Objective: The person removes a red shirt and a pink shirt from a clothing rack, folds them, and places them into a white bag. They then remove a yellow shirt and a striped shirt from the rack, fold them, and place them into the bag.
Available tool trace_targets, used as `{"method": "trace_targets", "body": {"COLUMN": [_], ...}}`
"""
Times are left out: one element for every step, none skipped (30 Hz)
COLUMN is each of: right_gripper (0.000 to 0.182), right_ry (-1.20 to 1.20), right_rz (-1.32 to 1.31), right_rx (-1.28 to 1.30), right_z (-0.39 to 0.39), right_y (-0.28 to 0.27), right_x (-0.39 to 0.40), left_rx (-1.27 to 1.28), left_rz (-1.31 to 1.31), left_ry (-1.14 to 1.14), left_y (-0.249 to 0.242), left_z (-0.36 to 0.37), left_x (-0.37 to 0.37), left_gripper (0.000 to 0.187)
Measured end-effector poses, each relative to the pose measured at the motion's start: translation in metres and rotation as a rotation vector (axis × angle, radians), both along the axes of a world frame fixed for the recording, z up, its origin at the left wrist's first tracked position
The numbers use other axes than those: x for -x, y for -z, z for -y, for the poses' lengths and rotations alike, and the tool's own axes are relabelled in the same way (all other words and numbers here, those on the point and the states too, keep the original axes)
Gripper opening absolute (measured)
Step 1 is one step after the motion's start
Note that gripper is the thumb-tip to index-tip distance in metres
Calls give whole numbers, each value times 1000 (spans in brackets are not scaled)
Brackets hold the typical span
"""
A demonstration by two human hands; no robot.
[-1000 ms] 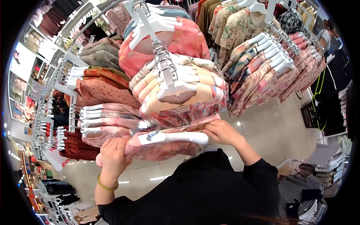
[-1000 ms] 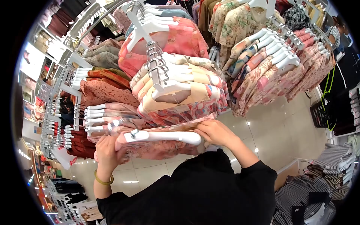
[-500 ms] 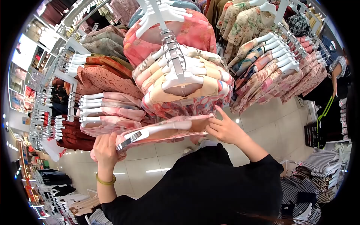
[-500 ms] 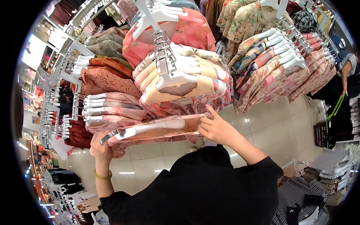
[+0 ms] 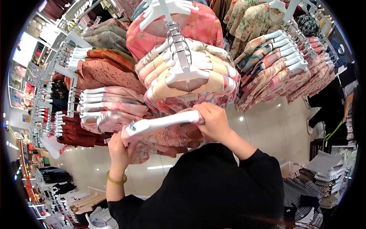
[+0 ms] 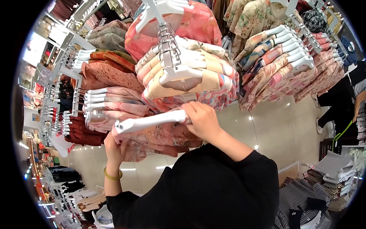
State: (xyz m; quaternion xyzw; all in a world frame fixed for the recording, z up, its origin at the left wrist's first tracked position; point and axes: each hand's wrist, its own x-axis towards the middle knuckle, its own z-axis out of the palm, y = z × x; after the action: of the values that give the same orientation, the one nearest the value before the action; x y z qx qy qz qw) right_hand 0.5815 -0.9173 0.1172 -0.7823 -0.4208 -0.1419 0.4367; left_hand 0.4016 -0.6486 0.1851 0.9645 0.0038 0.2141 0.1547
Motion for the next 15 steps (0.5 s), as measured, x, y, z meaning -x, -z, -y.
{"method": "trace_targets", "body": {"right_gripper": [37,33,31,31,30,29,29,27,24,22,22,21,20,20,21], "right_ry": [8,17,9,7,-15,-38,-37,-59,-80,-101,-97,-101,-102,-94,-123], "right_rz": [-26,-49,-87,-92,-92,-91,-92,-85,-77,-72,-75,-87,-94,-89,-105], "right_rx": [40,78,90,90,128,167,167,196,226,255,256,295,332,331,314], "right_z": [-2,-3,-5,-6,-7,-8,-9,-10,-12,-13,-13,-13,-14,-14,-14], "right_y": [-2,-3,-2,-2,-2,-2,-2,-2,-2,-1,0,2,2,3,4], "right_x": [-2,-6,-10,-13,-16,-18,-18,-19,-19,-19,-17,-17,-19,-19,-16], "left_rx": [24,46,43,42,40,39,48,48,3,-42,-8,-7,6,18,2], "left_rz": [-36,-69,-88,-93,-92,-91,-49,-50,-65,-82,-99,-99,-105,-109,-101], "left_ry": [-29,-56,-87,-88,-81,-74,-60,-58,-44,-30,-45,-39,-45,-50,-34], "left_y": [2,4,6,5,3,2,3,3,3,4,8,12,17,19,18], "left_z": [0,-1,0,3,6,11,15,18,19,21,23,22,21,20,23], "left_x": [-2,-4,-6,-9,-14,-19,-24,-26,-28,-29,-30,-29,-29,-29,-29], "left_gripper": [52,54,48,48,44,41,36,36,37,39,41,41,42,44,43]}}
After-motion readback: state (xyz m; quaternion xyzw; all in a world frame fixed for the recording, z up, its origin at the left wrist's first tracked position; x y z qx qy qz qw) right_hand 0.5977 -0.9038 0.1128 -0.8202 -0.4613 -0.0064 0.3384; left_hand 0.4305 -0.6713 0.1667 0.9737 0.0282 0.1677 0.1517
